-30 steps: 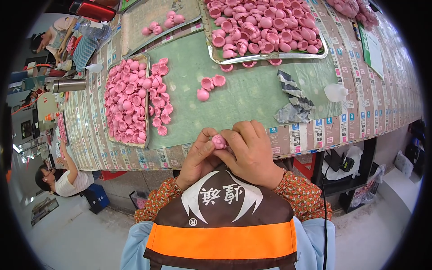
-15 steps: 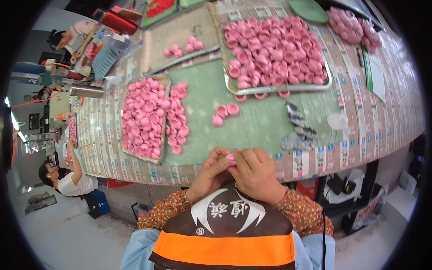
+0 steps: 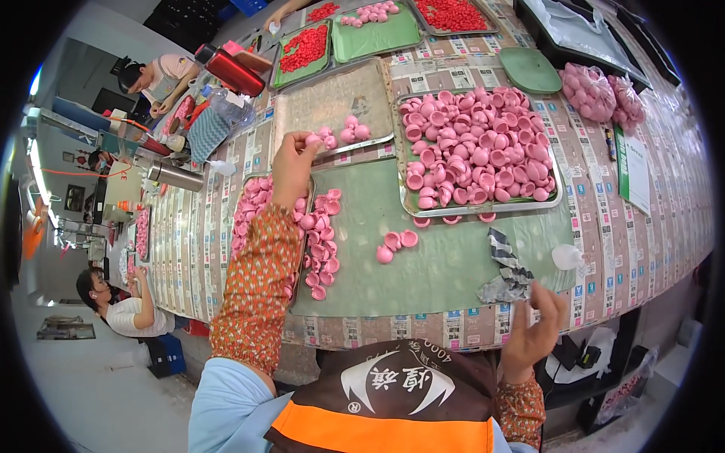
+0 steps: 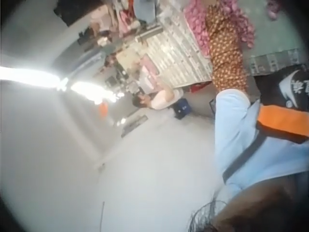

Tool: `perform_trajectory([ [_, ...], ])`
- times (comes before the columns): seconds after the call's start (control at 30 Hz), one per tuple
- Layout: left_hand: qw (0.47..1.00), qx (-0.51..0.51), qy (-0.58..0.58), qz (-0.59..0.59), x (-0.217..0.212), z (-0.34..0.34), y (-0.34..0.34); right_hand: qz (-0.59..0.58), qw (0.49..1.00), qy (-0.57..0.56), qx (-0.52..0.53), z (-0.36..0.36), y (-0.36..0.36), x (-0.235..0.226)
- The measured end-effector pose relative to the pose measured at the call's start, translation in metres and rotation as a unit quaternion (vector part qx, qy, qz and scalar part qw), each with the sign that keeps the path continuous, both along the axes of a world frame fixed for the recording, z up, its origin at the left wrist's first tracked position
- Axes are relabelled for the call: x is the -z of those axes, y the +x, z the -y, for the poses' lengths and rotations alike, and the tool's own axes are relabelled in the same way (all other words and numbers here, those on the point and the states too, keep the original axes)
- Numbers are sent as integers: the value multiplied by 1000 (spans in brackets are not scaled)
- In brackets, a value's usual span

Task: Apply glue to small pink plastic parts and assemble them at a workshop table.

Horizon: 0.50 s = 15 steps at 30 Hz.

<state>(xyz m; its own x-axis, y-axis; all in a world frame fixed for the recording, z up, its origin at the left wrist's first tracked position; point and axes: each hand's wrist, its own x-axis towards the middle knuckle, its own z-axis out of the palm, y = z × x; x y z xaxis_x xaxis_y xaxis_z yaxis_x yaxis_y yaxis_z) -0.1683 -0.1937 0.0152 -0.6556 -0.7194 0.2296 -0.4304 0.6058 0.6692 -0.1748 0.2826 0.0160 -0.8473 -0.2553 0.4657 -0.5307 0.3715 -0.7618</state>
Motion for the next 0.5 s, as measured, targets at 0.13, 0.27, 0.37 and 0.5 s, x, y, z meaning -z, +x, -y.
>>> perform_trajectory([
  [0.13,993,-5,-85,86,20,46,-1,46,988,-81,121,-17,-15,15],
  [0.27,987,-36,-103,115,14,45,0,96,971,-127,180,-32,-30,28],
  [0.37,980,-14,-117,157,10,37,5,107,970,-105,190,-36,-41,34],
  [0.5,979,4,-112,172,4,30,16,133,975,-95,148,-27,-50,27],
])
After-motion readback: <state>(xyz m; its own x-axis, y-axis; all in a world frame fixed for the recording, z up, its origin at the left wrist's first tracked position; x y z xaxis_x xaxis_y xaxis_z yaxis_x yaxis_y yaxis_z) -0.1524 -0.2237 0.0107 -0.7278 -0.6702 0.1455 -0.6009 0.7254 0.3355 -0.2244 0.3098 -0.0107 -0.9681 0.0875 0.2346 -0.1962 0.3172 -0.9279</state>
